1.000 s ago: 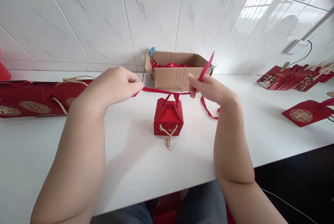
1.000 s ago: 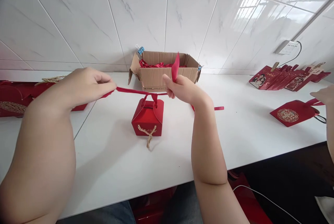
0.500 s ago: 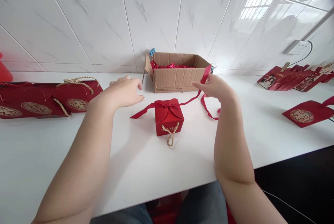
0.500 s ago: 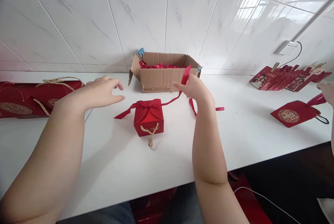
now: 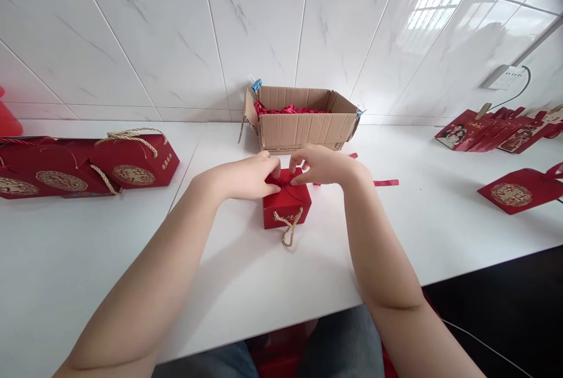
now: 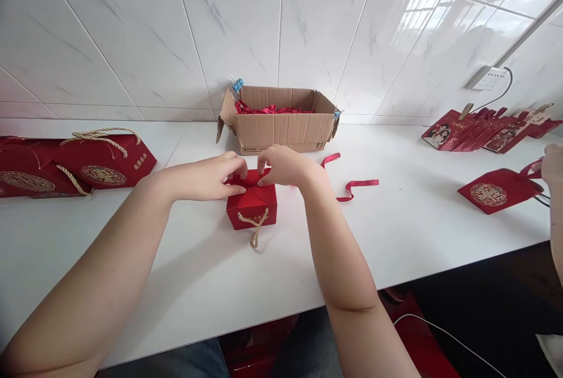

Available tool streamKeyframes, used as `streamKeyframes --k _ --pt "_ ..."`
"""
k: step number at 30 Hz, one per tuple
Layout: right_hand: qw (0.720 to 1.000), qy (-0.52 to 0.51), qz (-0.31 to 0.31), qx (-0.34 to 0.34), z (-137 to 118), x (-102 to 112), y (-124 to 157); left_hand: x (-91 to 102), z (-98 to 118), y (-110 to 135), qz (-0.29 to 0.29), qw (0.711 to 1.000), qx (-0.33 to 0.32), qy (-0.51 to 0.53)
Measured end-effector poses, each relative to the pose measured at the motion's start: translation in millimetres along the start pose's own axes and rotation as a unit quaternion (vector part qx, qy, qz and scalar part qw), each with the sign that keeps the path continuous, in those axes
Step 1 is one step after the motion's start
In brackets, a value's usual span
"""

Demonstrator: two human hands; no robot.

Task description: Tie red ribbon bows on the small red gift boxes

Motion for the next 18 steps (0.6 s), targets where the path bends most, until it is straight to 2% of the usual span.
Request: streamKeyframes --k 5,13,18 --pt "0.999 -0.012 -0.018 0.025 -6.8 -4.6 -0.7 1.3 0.1 -2.4 0.014 1.000 -0.006 0.003" --pt "0.999 -0.007 -0.036 0.024 -9.1 -9.6 -1.2 1.8 2.1 -1.5 0.012 0.999 -0.003 0.031" --pt "0.999 0.009 -0.023 0.022 -8.9 -9.5 -3.8 2.7 5.3 -1.1 0.018 0.999 -0.008 0.041"
Point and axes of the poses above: each hand's wrist, its own y-axis away from the middle knuckle, its own x-axis out of the back of the hand, z = x × y, the point moved 10 cm from there along -y, towards the middle knuckle, and after that the axes turned 9 degrees about -y, right-handed, at the moved point
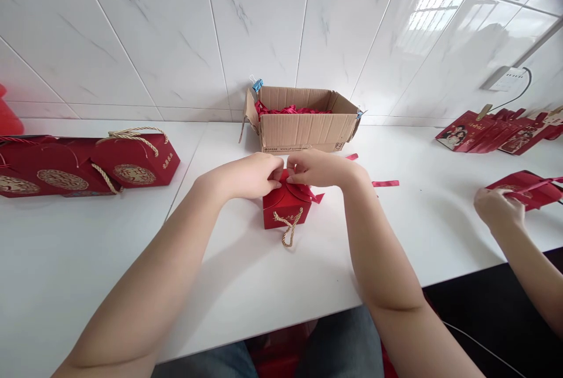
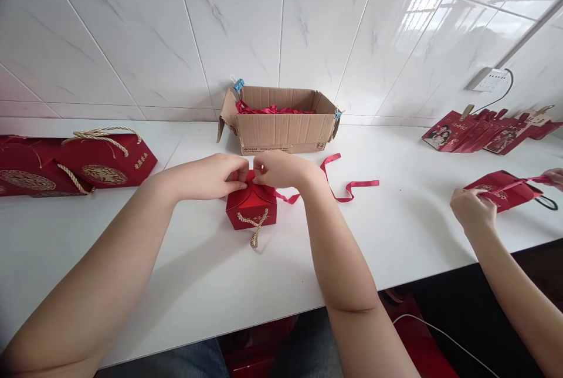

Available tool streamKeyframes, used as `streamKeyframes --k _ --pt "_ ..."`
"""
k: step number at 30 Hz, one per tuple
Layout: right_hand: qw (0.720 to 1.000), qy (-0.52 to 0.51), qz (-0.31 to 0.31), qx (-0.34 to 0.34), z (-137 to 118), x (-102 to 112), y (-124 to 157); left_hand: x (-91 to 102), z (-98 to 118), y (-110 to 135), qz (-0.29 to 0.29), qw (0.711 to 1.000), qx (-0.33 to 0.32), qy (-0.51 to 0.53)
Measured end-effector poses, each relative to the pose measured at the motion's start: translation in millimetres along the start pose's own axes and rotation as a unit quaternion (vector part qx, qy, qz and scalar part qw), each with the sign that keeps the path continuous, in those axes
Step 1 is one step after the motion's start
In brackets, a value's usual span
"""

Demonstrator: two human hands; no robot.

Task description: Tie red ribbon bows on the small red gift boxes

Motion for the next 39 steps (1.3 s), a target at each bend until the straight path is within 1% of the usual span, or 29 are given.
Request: streamKeyframes --k 5,10,13,19,23,29,33,39 --pt "1.000 -0.011 -0.003 0.011 -2.5 -2.6 -0.8 1.0 3.1 0.1 0.005 0.999 -0.015 0.031" --pt "1.000 -0.005 -0.002 -0.011 1.7 -1.5 0.1 1.0 -1.2 -0.6 -0.001 1.000 -0.008 0.018" --pt "1.000 -0.005 -0.014 -0.026 5.2 -2.8 0.5 -0.6 -3.0 -1.2 -0.014 1.000 -0.003 0.011" --pt "0.998 -0.010 -0.046 -0.047 14.2 -5.2 1.9 -4.6 -10.2 -0.9 -0.039 0.998 0.018 0.038" --pt "0.997 -0.017 -0.058 -0.046 19.3 -4.7 2.7 -2.9 -15.7 -2.1 -0.037 0.999 0.011 0.026" --pt "0.995 -0.019 -0.076 -0.060 28.1 -6.8 0.9 -7.8 -21.0 -4.9 -0.056 0.998 0.008 0.041" --pt "0.994 -0.027 -0.082 -0.063 34.0 -7.5 -0.7 -8.7 -22.7 -6.4 -0.056 0.997 0.010 0.049" --pt "0.992 -0.060 -0.088 -0.069 43.8 -8.2 -1.4 -7.0 -27.5 -11.6 -0.039 0.998 0.009 0.049"
Point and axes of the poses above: each hand's wrist, its own y-axis away from the middle knuckle, its own x-axis out of the back of the hand, z = x × y, the point moved 10 cm from there along -y, towards the middle knuckle, and after that the axes turned 9 degrees about -y, right-handed, at the moved point
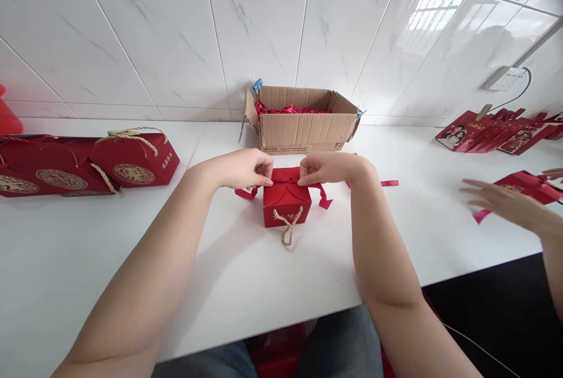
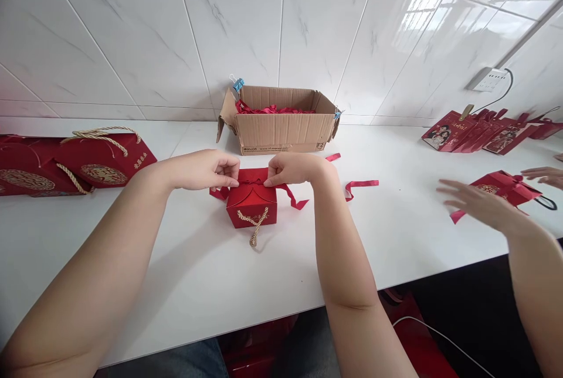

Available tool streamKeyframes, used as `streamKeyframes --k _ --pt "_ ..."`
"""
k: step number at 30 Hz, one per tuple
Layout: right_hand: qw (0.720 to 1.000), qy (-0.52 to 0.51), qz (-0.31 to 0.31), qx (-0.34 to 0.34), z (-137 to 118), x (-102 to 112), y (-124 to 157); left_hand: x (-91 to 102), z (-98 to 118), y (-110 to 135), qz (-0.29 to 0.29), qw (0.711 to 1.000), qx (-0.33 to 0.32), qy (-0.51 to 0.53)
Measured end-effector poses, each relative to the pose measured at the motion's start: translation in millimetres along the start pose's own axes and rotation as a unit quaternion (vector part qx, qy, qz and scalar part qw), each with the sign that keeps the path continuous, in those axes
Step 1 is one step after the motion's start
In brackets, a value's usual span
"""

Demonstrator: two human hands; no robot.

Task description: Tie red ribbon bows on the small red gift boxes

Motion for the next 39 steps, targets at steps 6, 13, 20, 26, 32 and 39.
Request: streamKeyframes --k 6,13,20,26,32,39 --pt "1.000 0.001 -0.006 0.018 -5.2 1.0 4.7 2.3 2.8 2.8 0.003 1.000 -0.002 0.000" --pt "1.000 0.013 -0.018 0.021 -3.2 2.7 16.1 7.4 9.4 4.5 0.027 0.999 -0.037 0.001" --pt "0.996 -0.041 -0.048 0.061 -4.6 -0.6 14.2 4.5 7.1 4.1 0.015 0.999 -0.031 0.009" --pt "0.997 -0.043 -0.068 0.002 11.9 -1.9 10.1 3.3 9.5 4.1 0.001 0.999 -0.033 -0.005" --pt "0.983 -0.118 -0.094 0.109 -8.3 -4.2 14.9 2.2 8.1 2.9 -0.002 0.999 -0.034 -0.009" --pt "0.966 -0.178 -0.123 0.140 -14.8 -10.0 16.9 0.3 5.5 1.3 -0.002 0.998 -0.044 0.034"
Point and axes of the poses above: each hand's wrist, its own y-axis away from the middle knuckle, its own x-axis out of the back of the hand, z = x × y, the point moved 10 cm from there along -y, towards the middle knuckle, and after that the axes turned 9 degrees about -y, right-handed, at the moved point
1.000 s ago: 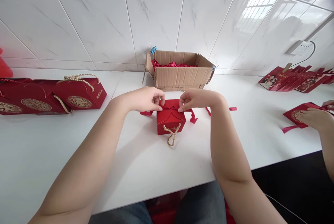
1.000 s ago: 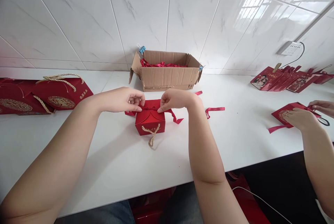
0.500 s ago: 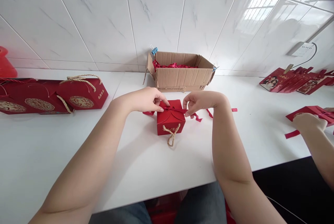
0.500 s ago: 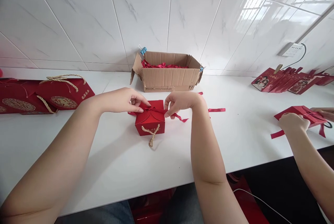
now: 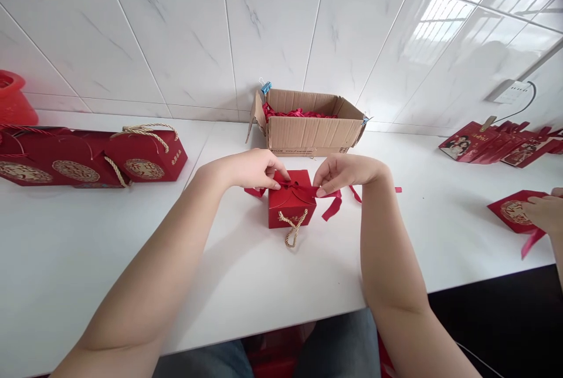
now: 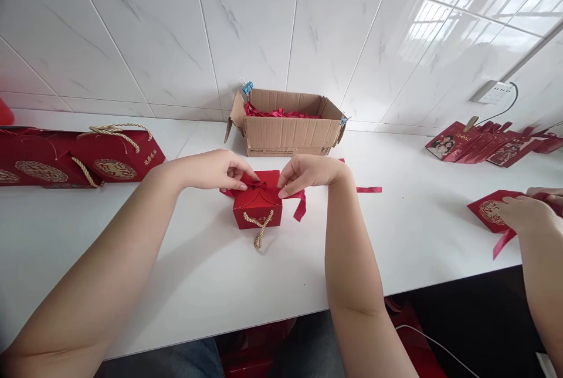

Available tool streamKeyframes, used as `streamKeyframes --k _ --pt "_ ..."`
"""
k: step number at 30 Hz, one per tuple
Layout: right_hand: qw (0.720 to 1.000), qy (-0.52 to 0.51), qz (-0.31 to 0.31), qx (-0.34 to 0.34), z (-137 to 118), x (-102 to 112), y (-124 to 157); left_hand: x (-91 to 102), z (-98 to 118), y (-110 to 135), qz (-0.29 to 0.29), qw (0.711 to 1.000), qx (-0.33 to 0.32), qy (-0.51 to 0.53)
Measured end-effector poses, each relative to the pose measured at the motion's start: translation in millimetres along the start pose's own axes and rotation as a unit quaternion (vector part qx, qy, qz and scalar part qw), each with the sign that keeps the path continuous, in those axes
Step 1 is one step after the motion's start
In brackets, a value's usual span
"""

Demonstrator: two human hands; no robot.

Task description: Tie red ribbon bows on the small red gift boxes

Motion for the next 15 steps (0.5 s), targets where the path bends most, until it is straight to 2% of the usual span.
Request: streamKeyframes --k 6,8,10,11,12,14,15 --pt "0.998 0.018 -0.001 -0.060 20.8 -8.4 13.2 -1.7 -1.1 -4.7 -0.004 1.000 -0.020 0.002" --pt "0.999 -0.012 0.019 -0.030 25.0 -13.1 14.8 -2.0 -1.6 -5.7 -0.006 1.000 -0.023 0.001" --pt "0.990 -0.076 0.098 0.063 20.1 -8.3 14.4 -3.0 -1.9 -6.2 -0.013 1.000 -0.024 0.003" --pt "0.966 -0.127 0.176 0.138 14.9 2.1 18.1 -3.6 -1.3 -6.4 -0.016 1.000 -0.026 0.004" --pt "0.930 -0.173 0.249 0.208 12.3 10.8 24.3 -4.1 0.0 -6.6 -0.018 0.999 -0.030 0.004" --pt "0.878 -0.229 0.315 0.277 14.9 11.8 26.9 -4.6 4.2 -7.0 -0.017 0.999 -0.042 0.004" --pt "0.865 -0.254 0.326 0.285 18.0 8.6 23.2 -5.0 6.7 -7.4 -0.017 0.999 -0.048 0.005"
Point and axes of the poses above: each hand's wrist, its own y-axis away from the middle knuckle, its own x-axis out of the back of the hand, z = x × y, the point moved 10 cm from there along -y, towards the middle knuckle, and after that the axes turned 9 degrees about -y, right-handed, at the moved point
